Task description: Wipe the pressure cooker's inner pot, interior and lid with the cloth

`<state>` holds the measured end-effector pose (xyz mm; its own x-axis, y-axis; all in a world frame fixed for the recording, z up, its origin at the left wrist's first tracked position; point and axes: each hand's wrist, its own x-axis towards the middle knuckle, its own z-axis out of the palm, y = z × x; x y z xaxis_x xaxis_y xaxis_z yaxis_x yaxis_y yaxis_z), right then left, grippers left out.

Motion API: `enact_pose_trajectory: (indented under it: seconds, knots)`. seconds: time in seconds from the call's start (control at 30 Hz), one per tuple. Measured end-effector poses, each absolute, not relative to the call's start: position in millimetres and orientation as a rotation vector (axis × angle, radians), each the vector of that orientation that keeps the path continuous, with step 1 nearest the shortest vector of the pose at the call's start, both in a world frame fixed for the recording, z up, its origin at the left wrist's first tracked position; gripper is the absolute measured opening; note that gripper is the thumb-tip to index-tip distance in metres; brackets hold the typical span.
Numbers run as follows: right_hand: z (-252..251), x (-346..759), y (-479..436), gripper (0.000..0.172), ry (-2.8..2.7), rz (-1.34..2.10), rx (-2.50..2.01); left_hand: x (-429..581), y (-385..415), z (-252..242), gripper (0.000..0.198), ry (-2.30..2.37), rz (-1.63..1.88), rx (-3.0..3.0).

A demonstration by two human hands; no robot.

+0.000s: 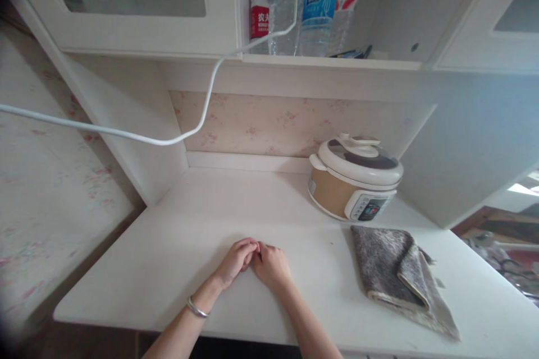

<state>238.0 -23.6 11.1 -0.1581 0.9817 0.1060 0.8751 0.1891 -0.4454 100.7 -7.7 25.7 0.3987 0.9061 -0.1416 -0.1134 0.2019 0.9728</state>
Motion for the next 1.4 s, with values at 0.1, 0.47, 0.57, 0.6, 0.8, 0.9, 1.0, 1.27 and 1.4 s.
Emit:
enact_pose_trajectory:
  seconds: [0.1, 0.47, 0.57, 0.6, 0.8, 0.9, 1.0, 1.27, 1.4]
  knots:
    - [11.3, 238.2, -23.9, 0.02, -2.106, 0.4, -1.745, 100.9, -8.2, 27.2, 0.022, 0.892, 0.865, 1.143]
    - [19.7, 238.8, -26.3, 0.023, -2.1, 0.452, -1.726, 99.2, -10.0, 33.8, 0.025, 0.876, 0.858, 1.132]
    - [20.5, 238.6, -26.4, 0.023, -2.102, 0.459, -1.723, 99.4, -9.7, 33.4, 0.023, 0.879, 0.858, 1.116]
    - [20.5, 238.5, -26.3, 0.023, -2.103, 0.459, -1.726, 99.5, -9.6, 33.3, 0.023, 0.88, 0.856, 1.113]
    - [15.8, 238.5, -25.1, 0.023, -2.108, 0.416, -1.736, 99.7, -9.4, 31.1, 0.023, 0.885, 0.86, 1.126]
    - [14.1, 238.9, -24.9, 0.024, -2.108, 0.416, -1.728, 99.4, -8.5, 28.1, 0.024, 0.884, 0.865, 1.127]
    - [14.6, 239.2, -25.0, 0.024, -2.107, 0.423, -1.738, 99.4, -7.8, 26.7, 0.024, 0.883, 0.864, 1.119]
    - [15.8, 239.2, -24.9, 0.024, -2.106, 0.43, -1.741, 99.8, -9.7, 31.7, 0.024, 0.894, 0.861, 1.094]
    - [15.7, 239.6, -25.3, 0.024, -2.111, 0.42, -1.736, 99.6, -9.2, 32.1, 0.028, 0.901, 0.854, 1.097]
